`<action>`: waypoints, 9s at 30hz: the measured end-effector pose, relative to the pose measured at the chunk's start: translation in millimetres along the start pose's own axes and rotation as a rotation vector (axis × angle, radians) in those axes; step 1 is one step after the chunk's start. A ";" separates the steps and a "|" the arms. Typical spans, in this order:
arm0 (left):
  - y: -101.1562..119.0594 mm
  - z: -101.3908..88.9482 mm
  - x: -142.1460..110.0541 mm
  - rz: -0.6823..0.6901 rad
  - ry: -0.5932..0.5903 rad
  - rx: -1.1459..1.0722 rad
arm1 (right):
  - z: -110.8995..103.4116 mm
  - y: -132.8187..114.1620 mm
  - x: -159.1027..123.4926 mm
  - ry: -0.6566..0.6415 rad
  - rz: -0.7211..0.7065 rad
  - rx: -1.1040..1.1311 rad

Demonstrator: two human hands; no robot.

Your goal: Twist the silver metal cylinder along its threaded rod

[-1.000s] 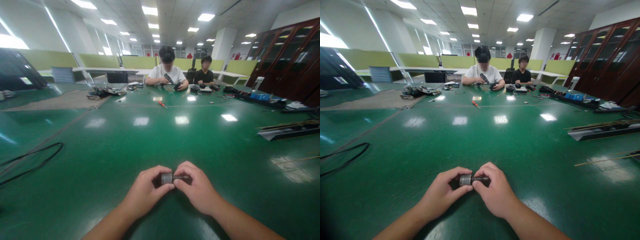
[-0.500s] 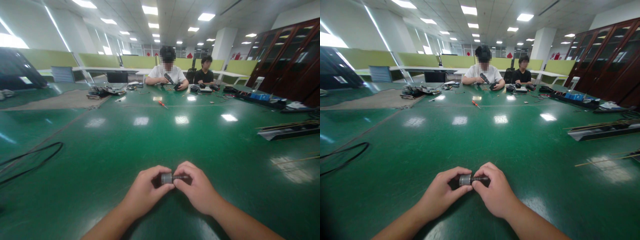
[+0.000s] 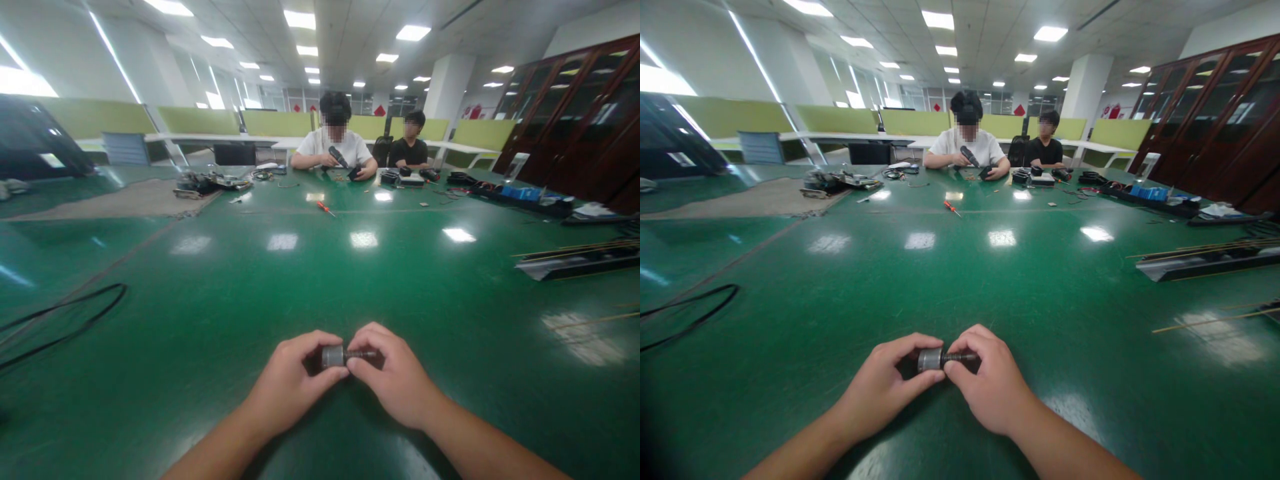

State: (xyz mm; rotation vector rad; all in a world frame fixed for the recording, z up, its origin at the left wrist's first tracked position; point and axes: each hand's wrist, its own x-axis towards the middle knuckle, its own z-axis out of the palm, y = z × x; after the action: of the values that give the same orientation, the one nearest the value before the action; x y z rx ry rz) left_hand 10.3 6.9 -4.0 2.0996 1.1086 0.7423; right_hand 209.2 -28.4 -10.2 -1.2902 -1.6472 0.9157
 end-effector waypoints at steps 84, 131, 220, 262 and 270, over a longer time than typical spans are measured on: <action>5.7 -3.5 1.5 -0.024 0.019 -0.032 | 0.4 0.0 0.9 0.026 -0.012 -0.013; 4.8 -4.8 0.9 -0.037 0.014 -0.076 | -1.4 1.9 2.7 0.019 -0.001 0.002; 3.7 -3.8 1.1 -0.033 0.113 -0.053 | -2.6 5.3 2.5 0.029 0.029 0.016; 1.3 -3.3 0.6 -0.050 0.131 -0.065 | -2.1 3.3 1.4 0.024 0.049 0.035; 2.3 -4.6 0.4 -0.044 0.139 -0.050 | -2.0 2.3 1.1 0.030 0.048 0.029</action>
State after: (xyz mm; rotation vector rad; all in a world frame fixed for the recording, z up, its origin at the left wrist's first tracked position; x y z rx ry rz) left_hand 8.3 7.5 0.7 2.0002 1.1934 0.8972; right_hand 211.7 -26.7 -11.3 -1.3226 -1.5803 0.9414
